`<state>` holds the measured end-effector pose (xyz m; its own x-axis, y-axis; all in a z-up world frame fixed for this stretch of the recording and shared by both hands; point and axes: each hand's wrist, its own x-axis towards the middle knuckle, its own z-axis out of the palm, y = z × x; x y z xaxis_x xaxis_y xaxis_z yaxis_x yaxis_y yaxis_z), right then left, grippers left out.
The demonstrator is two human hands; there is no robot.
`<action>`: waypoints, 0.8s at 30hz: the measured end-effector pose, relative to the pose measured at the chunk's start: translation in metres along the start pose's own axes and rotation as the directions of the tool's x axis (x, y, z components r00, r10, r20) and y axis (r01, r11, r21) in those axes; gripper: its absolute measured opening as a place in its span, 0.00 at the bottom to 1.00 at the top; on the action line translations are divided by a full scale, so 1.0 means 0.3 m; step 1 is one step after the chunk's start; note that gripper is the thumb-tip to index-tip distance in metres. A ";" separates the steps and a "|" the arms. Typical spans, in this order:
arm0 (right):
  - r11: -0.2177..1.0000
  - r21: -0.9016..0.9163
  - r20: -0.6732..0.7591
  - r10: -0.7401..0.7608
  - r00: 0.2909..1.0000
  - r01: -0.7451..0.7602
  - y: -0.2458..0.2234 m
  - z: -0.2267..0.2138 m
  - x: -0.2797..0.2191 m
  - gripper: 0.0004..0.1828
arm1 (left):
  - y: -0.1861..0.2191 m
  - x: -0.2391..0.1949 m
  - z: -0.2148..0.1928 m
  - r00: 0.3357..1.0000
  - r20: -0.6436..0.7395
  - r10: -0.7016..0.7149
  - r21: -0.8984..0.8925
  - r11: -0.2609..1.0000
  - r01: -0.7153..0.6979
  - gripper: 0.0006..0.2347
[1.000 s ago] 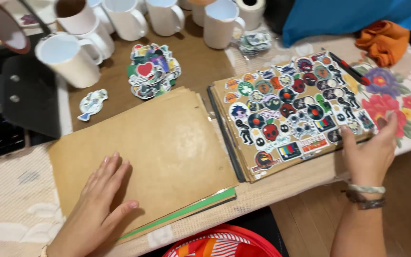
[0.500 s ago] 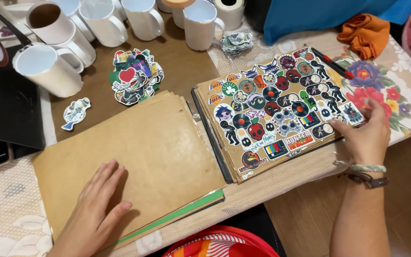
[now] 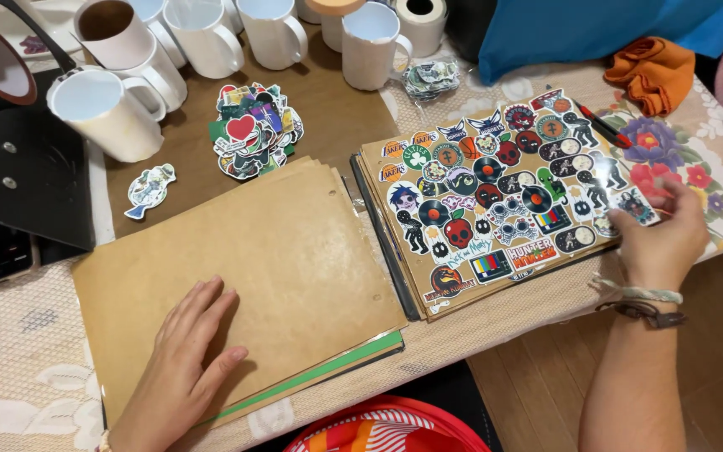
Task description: Peeling stickers from a sheet, applying them to a surface, and flipping through a sticker collection book.
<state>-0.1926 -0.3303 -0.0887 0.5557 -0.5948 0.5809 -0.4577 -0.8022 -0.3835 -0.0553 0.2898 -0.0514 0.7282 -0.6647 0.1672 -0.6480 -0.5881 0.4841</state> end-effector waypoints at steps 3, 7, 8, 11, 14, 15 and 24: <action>0.856 0.482 -0.061 0.243 0.968 -0.185 0.008 0.021 0.035 0.32 | 0.035 0.022 -0.031 1.000 0.003 -0.016 -0.090 0.996 0.016 0.26; 0.818 0.556 -0.337 0.061 0.940 0.147 -0.201 -0.072 0.078 0.22 | 0.114 0.088 -0.083 1.000 -0.029 0.004 -0.288 0.958 -0.012 0.23; 0.821 0.500 -0.424 -0.043 0.905 0.273 -0.270 -0.104 0.085 0.20 | 0.140 0.109 -0.097 0.999 -0.042 0.015 -0.364 0.931 -0.029 0.23; 0.855 0.308 -0.533 -0.209 0.820 0.417 -0.505 -0.181 0.039 0.09 | 0.212 0.187 -0.082 0.987 0.000 -0.158 -0.711 0.694 0.112 0.19; 0.841 -0.095 -0.626 -0.466 0.625 0.532 -0.642 -0.144 -0.084 0.20 | 0.323 0.308 -0.064 0.914 0.227 -0.336 -0.909 0.264 0.323 0.18; 0.840 -0.091 -0.634 -0.463 0.619 0.535 -0.681 -0.143 -0.120 0.20 | 0.338 0.341 -0.032 0.916 0.216 -0.339 -0.910 0.270 0.314 0.18; 0.467 0.270 -0.337 -0.773 0.537 0.842 -0.818 -0.114 -0.324 0.11 | 0.464 0.634 0.185 0.939 0.330 -0.092 -0.942 -0.099 0.322 0.11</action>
<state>-0.1581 -0.0738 -0.0265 0.4183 0.3187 0.8506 0.4414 -0.8897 0.1163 -0.0194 0.0559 0.0000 0.6700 -0.7223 -0.1713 0.5085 0.2783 0.8148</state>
